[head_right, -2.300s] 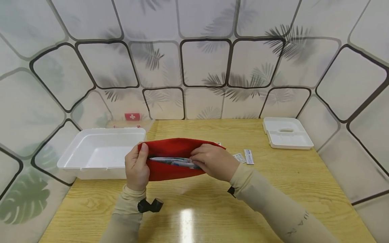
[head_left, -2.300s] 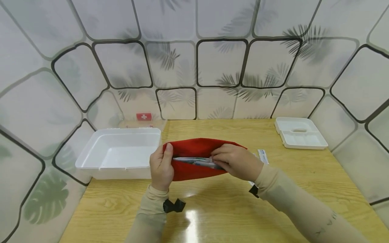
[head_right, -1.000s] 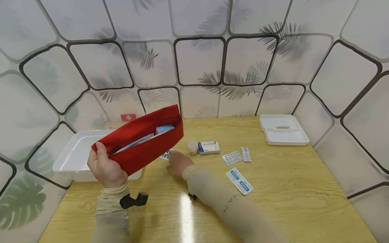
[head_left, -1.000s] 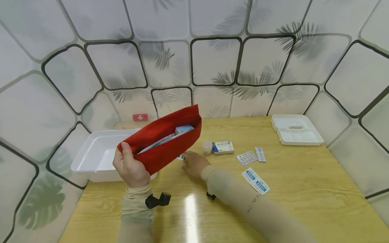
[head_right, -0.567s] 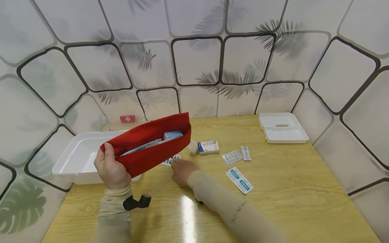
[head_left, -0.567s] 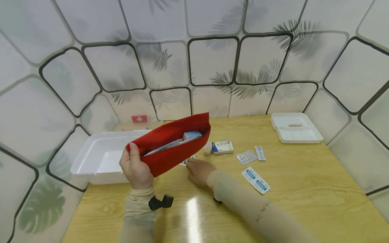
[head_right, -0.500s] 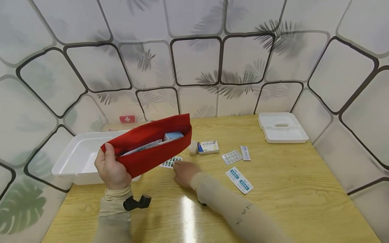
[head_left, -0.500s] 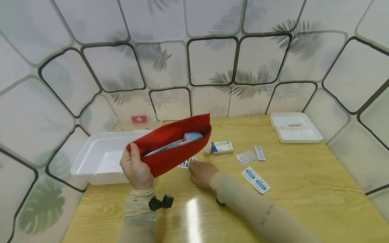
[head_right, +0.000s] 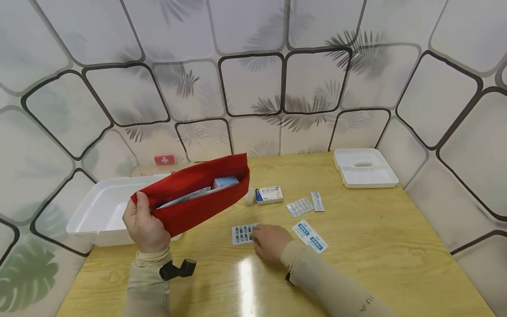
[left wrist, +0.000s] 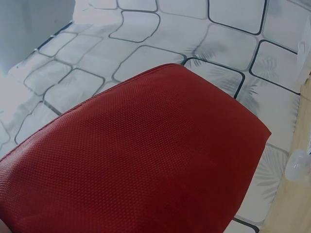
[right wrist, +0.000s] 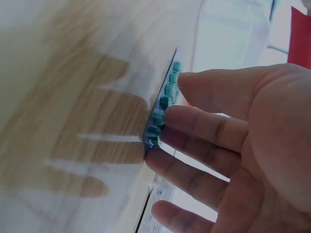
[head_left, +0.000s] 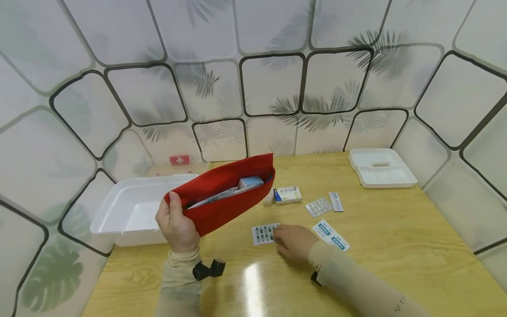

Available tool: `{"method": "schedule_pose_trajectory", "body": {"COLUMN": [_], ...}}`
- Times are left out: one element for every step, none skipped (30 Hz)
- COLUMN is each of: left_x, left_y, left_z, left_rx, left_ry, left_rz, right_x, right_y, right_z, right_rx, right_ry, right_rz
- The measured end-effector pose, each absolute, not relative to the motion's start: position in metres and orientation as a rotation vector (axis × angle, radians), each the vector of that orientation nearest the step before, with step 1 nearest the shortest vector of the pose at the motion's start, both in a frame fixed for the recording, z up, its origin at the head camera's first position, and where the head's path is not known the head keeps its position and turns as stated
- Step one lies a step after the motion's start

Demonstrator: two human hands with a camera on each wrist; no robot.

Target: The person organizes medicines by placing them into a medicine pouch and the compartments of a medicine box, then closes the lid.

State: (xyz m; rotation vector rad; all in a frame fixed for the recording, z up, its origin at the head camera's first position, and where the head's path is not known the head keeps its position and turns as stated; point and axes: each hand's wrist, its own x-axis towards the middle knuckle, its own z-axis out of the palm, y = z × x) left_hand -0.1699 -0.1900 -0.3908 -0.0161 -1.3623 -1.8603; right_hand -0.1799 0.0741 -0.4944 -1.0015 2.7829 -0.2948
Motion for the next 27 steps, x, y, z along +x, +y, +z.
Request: {"method": "schedule_pose_trajectory", "body": {"left_x": [-0.169, -0.169, -0.168, -0.168, -0.168, -0.167, -0.167, -0.166, -0.166, -0.166, -0.165, -0.165, -0.165, -0.165, -0.165, -0.165, -0.165, -0.165, -0.165, -0.164, -0.164, -0.163, -0.162, -0.162, -0.161, -0.161, -0.16], "left_y": [-0.19, -0.19, -0.189, -0.189, -0.189, -0.188, -0.188, -0.188, -0.188, -0.188, -0.188, -0.188, -0.189, -0.189, -0.189, -0.189, -0.188, -0.188, -0.187, -0.186, -0.185, -0.185, -0.184, -0.183, -0.182, -0.182, -0.181], "left_z": [-0.392, -0.392, -0.392, -0.393, -0.393, -0.394, -0.394, -0.394, -0.394, -0.395, -0.395, -0.395, -0.395, -0.395, -0.395, -0.395, -0.394, -0.394, -0.394, -0.394, -0.394, -0.394, -0.394, -0.394, -0.394, -0.394, -0.394], "left_rx": [-0.011, -0.012, -0.009, -0.01, -0.013, -0.016, -0.021, -0.024, -0.028, -0.03, -0.032, -0.035, -0.037, -0.042, -0.05, -0.057, -0.065, -0.073, -0.083, -0.091, -0.098, -0.104, -0.114, -0.12, -0.126, -0.132, -0.137], "left_ry": [-1.363, -1.364, -1.371, -1.377, -1.385, -1.392, -1.394, -1.397, -1.396, -1.397, -1.396, -1.394, -1.395, -1.397, -1.398, -1.404, -1.413, -1.422, -1.431, -1.443, -1.453, -1.465, -1.473, -1.478, -1.485, -1.492, -1.5], "left_rz": [-1.86, -1.863, -1.861, -1.865, -1.869, -1.875, -1.88, -1.881, -1.88, -1.875, -1.87, -1.864, -1.856, -1.851, -1.853, -1.856, -1.859, -1.862, -1.865, -1.869, -1.873, -1.87, -1.868, -1.869, -1.869, -1.869, -1.867], "right_x": [-0.179, -0.178, -0.177, -0.177, -0.177, -0.178, -0.178, -0.179, -0.18, -0.18, -0.181, -0.183, -0.184, -0.185, -0.185, -0.186, -0.187, -0.187, -0.188, -0.188, -0.188, -0.188, -0.189, -0.19, -0.19, -0.191, -0.192], "right_y": [0.078, 0.082, 0.085, 0.088, 0.091, 0.093, 0.095, 0.096, 0.097, 0.098, 0.098, 0.098, 0.098, 0.097, 0.097, 0.096, 0.096, 0.095, 0.094, 0.094, 0.093, 0.093, 0.092, 0.091, 0.091, 0.091, 0.09], "right_z": [-0.494, -0.493, -0.493, -0.492, -0.491, -0.491, -0.491, -0.491, -0.492, -0.492, -0.493, -0.494, -0.495, -0.495, -0.496, -0.495, -0.495, -0.495, -0.495, -0.494, -0.494, -0.494, -0.494, -0.494, -0.494, -0.493, -0.493], "right_rx": [-0.997, -0.998, -0.996, -0.997, -0.994, -0.989, -0.985, -0.975, -0.96, -0.941, -0.921, -0.904, -0.888, -0.868, -0.848, -0.827, -0.81, -0.788, -0.766, -0.745, -0.728, -0.716, -0.714, -0.714, -0.718, -0.719, -0.718], "right_ry": [2.782, 2.784, 2.788, 2.793, 2.794, 2.797, 2.803, 2.806, 2.808, 2.812, 2.818, 2.824, 2.832, 2.838, 2.841, 2.841, 2.836, 2.829, 2.822, 2.814, 2.807, 2.804, 2.804, 2.806, 2.808, 2.808, 2.808], "right_rz": [-0.311, -0.329, -0.349, -0.372, -0.397, -0.421, -0.44, -0.454, -0.474, -0.485, -0.497, -0.507, -0.511, -0.505, -0.496, -0.477, -0.454, -0.422, -0.386, -0.35, -0.331, -0.319, -0.312, -0.311, -0.313, -0.322, -0.339]}}
